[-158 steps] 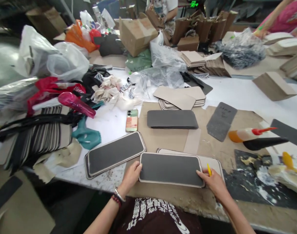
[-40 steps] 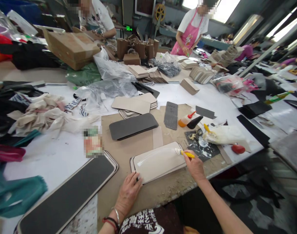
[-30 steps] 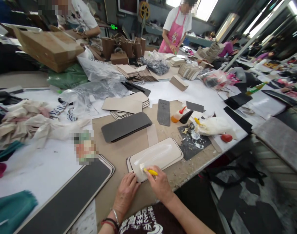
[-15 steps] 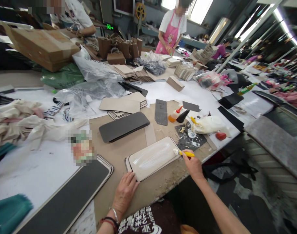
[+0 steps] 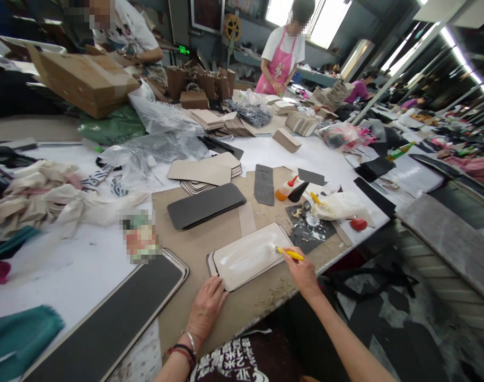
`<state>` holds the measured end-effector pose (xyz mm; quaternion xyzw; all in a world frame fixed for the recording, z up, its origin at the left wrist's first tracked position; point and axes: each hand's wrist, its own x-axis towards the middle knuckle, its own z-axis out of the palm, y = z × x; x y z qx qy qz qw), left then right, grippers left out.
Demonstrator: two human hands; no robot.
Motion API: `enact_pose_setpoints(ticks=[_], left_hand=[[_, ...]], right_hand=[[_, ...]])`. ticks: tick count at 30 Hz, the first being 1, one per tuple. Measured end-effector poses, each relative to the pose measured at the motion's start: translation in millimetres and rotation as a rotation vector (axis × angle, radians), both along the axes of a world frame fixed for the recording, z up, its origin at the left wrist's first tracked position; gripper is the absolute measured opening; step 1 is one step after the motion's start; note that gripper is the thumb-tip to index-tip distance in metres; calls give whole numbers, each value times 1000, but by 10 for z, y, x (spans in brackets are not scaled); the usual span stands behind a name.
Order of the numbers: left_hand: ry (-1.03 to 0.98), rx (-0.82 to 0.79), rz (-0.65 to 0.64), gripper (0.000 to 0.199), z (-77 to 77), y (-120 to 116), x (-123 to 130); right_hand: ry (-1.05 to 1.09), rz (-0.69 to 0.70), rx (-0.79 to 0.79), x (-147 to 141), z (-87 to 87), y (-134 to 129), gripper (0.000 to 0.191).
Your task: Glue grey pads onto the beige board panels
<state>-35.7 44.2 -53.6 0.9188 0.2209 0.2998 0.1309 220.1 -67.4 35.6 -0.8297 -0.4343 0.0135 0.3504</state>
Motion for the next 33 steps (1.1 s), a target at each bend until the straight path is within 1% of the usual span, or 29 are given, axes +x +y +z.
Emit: enact_pose_setpoints(ticks=[2, 3, 4, 6, 9, 10, 12, 14, 17, 20, 25, 28, 31, 33], left_hand=[[6, -5, -4, 17, 9, 2, -4], [10, -13, 0, 17, 13, 1, -6], [14, -23, 5, 17, 18, -2, -7], [27, -31, 20, 18, 29, -13, -6], [63, -20, 43, 19, 46, -36, 2], [76, -16, 52, 20, 53, -44, 5], [96, -13, 67, 20, 66, -57, 12], [107, -11, 80, 20, 80, -68, 20], [117, 8, 91, 20, 96, -79, 32], [125, 39, 105, 20, 105, -90, 42], [126, 43, 109, 21, 118, -97, 50], [134, 58, 103, 22, 123, -96, 56], [144, 78, 112, 22, 120, -93, 59], [143, 74, 116, 22, 116, -96, 59]], right_hand=[[-63, 17, 13, 54, -55, 87, 31], [-94, 38, 17, 29, -95, 139, 31], [-116, 67, 19, -35, -134, 191, 31], [-109, 162, 19, -266, -190, 281, 27], [52, 354, 23, -684, -176, 374, 22], [129, 391, 24, -788, -155, 405, 22], [271, 392, 30, -900, -122, 487, 22], [373, 352, 39, -886, -129, 594, 26], [418, 307, 42, -689, -204, 736, 32], [326, 207, 43, -329, -273, 754, 37], [81, -32, 9, 447, -296, 540, 47], [-11, -112, 9, 794, -296, 423, 50], [-54, -107, 26, 941, -291, 364, 48], [-67, -55, 34, 918, -285, 353, 46]])
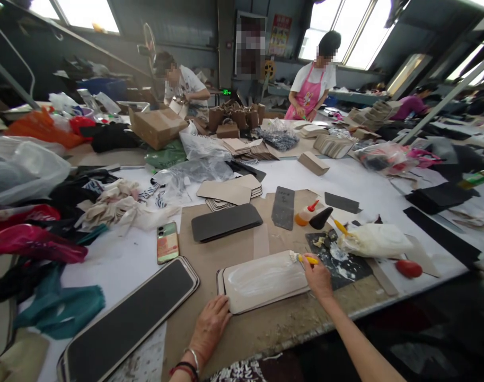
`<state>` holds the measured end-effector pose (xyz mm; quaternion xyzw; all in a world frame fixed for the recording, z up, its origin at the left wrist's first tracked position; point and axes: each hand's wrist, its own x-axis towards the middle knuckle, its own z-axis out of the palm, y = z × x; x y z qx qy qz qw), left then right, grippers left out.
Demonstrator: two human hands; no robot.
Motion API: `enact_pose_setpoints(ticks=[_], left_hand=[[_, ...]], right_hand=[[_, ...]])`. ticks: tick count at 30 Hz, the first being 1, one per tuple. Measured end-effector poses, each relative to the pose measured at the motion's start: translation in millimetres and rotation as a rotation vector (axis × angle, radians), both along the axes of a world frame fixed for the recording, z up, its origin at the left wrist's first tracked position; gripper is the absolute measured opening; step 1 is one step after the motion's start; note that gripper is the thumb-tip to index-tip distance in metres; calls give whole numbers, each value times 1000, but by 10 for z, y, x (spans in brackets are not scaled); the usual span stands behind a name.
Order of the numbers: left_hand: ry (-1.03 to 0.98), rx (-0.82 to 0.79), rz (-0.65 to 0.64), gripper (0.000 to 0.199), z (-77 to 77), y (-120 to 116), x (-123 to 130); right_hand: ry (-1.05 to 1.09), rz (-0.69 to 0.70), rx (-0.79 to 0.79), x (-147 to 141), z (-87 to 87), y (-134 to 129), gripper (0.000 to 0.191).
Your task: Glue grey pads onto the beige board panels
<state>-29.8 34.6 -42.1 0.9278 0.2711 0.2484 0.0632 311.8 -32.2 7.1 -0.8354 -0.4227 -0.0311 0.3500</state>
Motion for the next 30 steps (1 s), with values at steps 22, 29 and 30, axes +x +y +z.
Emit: enact_pose_setpoints(ticks=[22, 29, 30], left_hand=[[-13, -66, 0, 22, -40, -9, -41], [2, -8, -20, 22, -6, -7, -31], [7, -4, -22, 22, 2, -5, -33]], right_hand=[[180, 299, -32, -974, 118, -273, 27], [-82, 120, -70, -228, 178, -409, 33], [-84, 108, -79, -185, 190, -385, 33]])
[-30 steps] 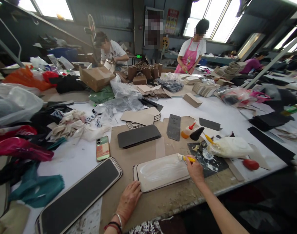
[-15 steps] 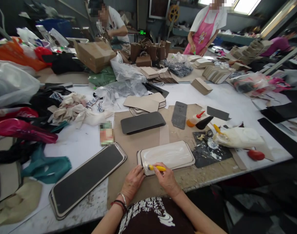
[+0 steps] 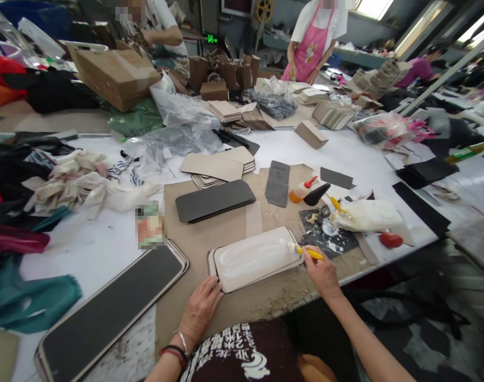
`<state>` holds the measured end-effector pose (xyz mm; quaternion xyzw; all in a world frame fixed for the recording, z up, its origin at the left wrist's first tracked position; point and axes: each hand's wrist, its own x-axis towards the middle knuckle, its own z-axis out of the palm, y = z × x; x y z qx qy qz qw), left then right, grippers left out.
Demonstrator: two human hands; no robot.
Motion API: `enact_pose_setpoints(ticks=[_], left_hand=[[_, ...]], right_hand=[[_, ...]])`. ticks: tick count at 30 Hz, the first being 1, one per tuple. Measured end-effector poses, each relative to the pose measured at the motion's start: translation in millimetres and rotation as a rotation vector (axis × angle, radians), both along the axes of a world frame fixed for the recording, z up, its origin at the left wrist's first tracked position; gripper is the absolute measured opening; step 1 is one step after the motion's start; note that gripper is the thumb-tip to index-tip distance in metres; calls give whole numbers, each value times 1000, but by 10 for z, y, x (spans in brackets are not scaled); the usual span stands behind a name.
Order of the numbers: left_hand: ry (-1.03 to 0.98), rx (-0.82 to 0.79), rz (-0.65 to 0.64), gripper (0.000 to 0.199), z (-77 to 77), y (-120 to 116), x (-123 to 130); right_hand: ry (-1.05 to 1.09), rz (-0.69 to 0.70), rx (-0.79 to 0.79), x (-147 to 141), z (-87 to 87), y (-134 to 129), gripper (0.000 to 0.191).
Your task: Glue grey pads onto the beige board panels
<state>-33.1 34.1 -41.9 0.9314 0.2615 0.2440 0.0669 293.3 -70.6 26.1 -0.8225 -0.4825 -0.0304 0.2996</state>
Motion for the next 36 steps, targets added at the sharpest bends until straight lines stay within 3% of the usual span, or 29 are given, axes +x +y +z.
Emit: enact_pose_setpoints(ticks=[8, 15, 22, 27, 30, 33, 36], left_hand=[[16, -33, 10, 22, 37, 7, 6], [16, -114, 40, 22, 98, -3, 27], [25, -202, 79, 22, 136, -19, 34], [3, -235, 85, 20, 140, -4, 38], [-8, -252, 87, 20, 145, 8, 34], [-4, -245, 93, 19, 167, -12, 35], [-6, -263, 108, 20, 224, -2, 65]], right_hand=[[26, -53, -45, 168, 60, 182, 37], [246, 198, -29, -473, 141, 425, 26], [500, 205, -84, -759, 216, 830, 28], [664, 354, -198, -1108, 127, 847, 28], [608, 437, -251, -1158, 56, 727, 26], [385, 342, -237, -913, 95, 696, 27], [124, 243, -187, -554, 224, 898, 29]])
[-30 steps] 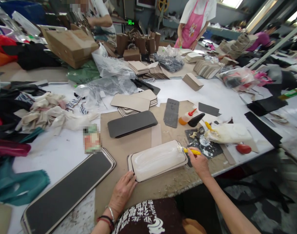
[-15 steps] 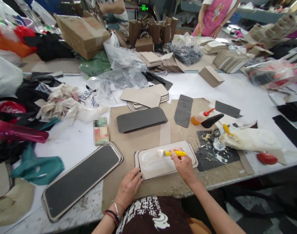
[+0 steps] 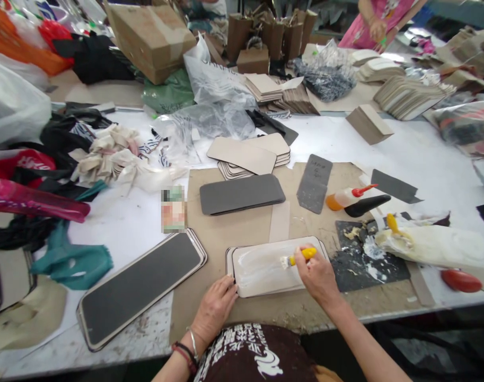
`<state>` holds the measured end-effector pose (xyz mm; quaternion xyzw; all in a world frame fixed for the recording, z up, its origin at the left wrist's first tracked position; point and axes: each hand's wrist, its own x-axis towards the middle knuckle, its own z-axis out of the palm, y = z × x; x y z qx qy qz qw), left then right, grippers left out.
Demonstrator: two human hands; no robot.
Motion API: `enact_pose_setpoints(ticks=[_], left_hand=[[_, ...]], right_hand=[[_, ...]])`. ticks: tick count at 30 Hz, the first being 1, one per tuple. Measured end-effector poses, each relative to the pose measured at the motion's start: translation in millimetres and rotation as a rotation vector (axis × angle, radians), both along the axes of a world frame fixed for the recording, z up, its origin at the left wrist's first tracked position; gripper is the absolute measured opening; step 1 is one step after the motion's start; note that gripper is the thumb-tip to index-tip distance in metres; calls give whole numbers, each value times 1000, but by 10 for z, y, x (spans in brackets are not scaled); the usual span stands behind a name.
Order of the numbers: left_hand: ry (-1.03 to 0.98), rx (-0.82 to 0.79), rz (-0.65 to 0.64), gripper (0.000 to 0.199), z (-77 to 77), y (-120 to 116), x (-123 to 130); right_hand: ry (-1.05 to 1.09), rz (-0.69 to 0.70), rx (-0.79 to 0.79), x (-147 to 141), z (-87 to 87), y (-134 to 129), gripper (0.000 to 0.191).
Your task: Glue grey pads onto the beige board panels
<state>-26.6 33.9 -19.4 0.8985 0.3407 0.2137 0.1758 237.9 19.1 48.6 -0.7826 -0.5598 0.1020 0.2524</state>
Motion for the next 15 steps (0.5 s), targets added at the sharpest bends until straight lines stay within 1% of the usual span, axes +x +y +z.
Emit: enact_pose_setpoints(ticks=[2, 4, 7, 9, 10, 12, 13, 15], left_hand=[[-23, -35, 63, 19, 45, 115, 37], [-62, -33, 211, 20, 74, 373, 79], [-101, 27, 516, 31, 50, 981, 140], [-105, 40, 677, 39, -19, 1403, 179], [-96, 31, 722, 41, -67, 1579, 199], [-66, -1, 746, 39, -176, 1820, 244], [-49, -17, 738, 37, -228, 1881, 269], [-33, -10, 722, 35, -302, 1909, 316]], right_hand=[[-65, -5, 29, 188, 67, 271, 30], [-53, 16, 26, 314, 73, 616, 30], [-84, 45, -31, 421, -53, 1154, 26], [-163, 23, -133, 448, -197, 1441, 25], [-199, 3, -200, 448, -276, 1549, 25], [-248, -21, -316, 426, -431, 1688, 26], [-269, -30, -348, 412, -502, 1722, 29], [-318, -35, -370, 397, -619, 1735, 36]])
